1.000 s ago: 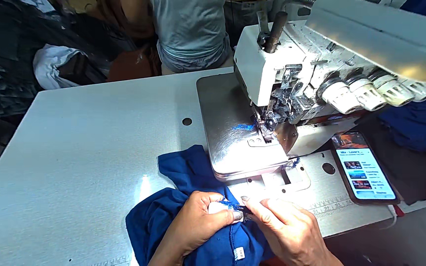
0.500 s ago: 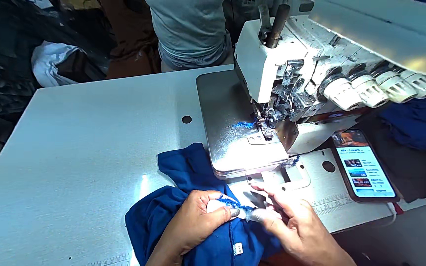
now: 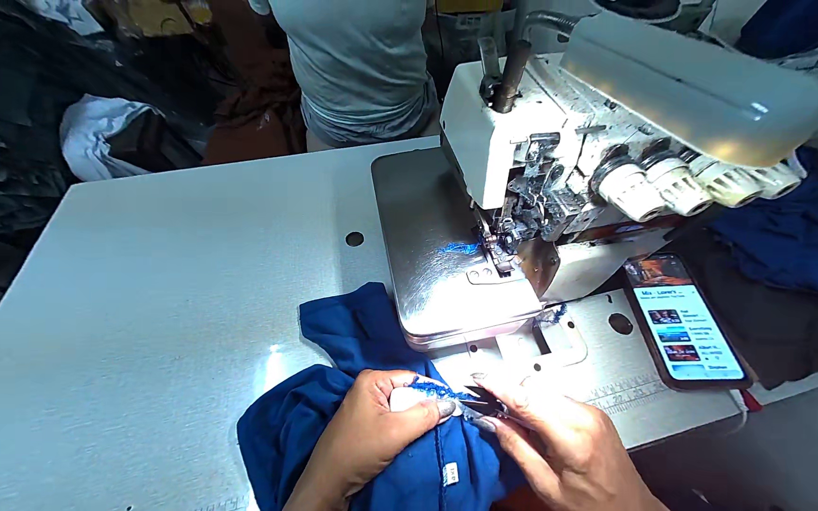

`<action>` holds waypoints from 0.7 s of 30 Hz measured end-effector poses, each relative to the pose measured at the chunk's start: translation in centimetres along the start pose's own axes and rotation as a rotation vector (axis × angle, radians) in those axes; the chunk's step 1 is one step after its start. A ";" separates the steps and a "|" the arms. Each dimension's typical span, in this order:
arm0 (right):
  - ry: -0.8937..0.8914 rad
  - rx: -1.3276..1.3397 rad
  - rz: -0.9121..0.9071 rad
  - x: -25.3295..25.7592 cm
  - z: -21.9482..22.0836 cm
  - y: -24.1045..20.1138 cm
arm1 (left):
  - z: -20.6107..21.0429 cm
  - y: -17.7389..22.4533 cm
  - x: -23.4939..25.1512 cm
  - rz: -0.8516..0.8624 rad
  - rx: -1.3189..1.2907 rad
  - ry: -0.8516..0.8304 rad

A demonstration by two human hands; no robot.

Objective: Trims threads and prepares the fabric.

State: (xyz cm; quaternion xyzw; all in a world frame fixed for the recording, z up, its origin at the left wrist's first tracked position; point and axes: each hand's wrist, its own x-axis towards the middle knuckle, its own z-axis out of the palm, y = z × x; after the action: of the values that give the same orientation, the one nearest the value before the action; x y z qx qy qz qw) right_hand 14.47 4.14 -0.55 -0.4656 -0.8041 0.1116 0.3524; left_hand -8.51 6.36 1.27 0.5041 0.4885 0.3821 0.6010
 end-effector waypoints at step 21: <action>0.034 -0.016 -0.031 0.1 0.5 0.0 | -0.2 -0.3 0.1 0.023 -0.038 -0.009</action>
State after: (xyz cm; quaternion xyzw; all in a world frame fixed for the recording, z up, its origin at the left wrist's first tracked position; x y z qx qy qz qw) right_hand 14.13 4.33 -0.84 -0.4576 -0.8061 0.0919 0.3639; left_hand -8.66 6.41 0.98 0.5000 0.4726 0.3957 0.6083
